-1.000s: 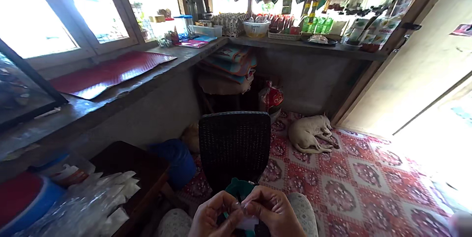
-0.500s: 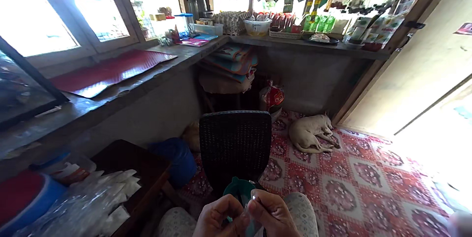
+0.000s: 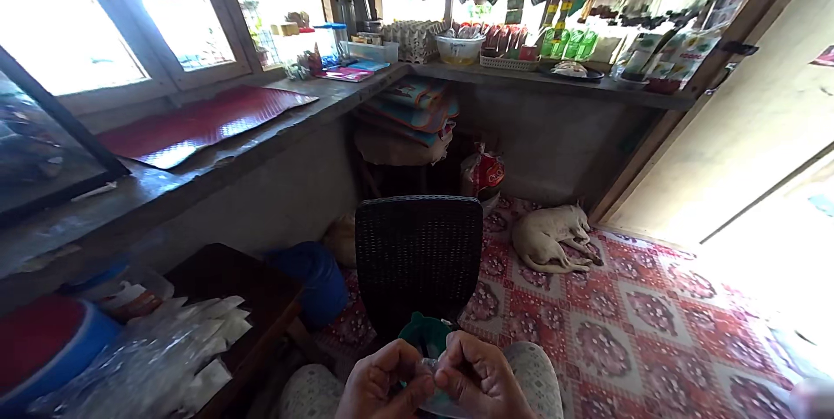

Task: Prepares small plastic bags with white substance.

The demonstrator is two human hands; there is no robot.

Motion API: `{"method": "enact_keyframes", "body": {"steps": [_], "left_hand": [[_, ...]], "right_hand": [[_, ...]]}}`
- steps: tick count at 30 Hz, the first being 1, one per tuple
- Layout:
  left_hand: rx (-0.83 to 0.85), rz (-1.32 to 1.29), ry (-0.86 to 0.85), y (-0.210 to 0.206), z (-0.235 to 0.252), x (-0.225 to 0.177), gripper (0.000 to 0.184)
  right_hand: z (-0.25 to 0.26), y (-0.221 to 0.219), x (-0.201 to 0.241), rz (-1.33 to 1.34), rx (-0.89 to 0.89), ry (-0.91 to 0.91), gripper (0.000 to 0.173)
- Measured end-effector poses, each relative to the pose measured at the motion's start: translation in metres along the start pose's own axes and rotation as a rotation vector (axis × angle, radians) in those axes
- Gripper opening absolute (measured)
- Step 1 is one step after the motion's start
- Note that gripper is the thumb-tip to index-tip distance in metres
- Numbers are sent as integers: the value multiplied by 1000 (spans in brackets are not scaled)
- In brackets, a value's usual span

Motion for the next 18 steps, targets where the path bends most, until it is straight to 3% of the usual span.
{"method": "enact_keyframes", "body": {"steps": [12,18], "left_hand": [[72,29,42,-16,-3,3,9],[4,54,-4,-2,-1,0,8]], "right_hand": [[-2,-5,-1,7,-28,99,40],[0,1,-4,68,11,-54,18]]}}
Point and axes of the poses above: each hand's wrist, its own z-axis towards the middle knuckle, its own y-axis out of the back of the hand, x = y × z, the point moved 9 cm from there along z, towards the middle knuckle, and after that the axes turned 6 degrees about -z, right-handed, at the moved point
